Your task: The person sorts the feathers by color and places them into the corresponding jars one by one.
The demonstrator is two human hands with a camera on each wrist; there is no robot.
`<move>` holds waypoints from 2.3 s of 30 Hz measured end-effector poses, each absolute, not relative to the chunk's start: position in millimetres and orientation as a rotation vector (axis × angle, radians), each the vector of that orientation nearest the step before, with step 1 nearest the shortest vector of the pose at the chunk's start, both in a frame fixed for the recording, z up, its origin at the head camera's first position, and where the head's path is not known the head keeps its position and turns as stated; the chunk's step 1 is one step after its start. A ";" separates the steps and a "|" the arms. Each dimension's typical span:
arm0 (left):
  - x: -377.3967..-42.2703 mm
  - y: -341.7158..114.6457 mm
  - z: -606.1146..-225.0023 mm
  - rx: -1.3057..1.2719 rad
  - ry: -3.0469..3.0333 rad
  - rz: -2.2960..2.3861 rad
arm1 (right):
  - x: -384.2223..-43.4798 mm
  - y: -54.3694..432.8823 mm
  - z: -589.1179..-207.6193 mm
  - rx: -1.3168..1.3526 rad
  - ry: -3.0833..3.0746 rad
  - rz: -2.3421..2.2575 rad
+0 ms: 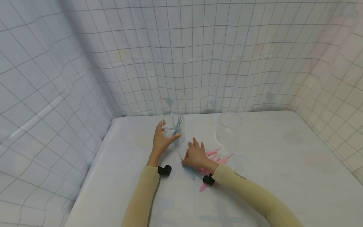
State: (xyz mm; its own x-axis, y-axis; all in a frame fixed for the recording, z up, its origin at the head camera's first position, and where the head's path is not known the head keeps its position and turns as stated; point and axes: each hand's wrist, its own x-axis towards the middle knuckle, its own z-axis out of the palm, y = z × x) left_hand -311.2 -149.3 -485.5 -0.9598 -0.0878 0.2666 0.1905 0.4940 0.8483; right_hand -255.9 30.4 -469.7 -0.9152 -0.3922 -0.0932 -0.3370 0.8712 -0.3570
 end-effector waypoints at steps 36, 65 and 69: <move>-308.8 -149.9 -487.3 -0.096 -2.459 -1.462 | -318.7 59.2 -399.0 -0.271 2.492 -1.806; -309.7 -148.7 -487.1 -0.068 -2.482 -1.418 | -317.5 41.4 -441.6 -0.427 2.900 -1.655; -310.0 -149.1 -487.5 -0.081 -2.471 -1.430 | -305.6 45.8 -451.5 -0.446 2.900 -1.524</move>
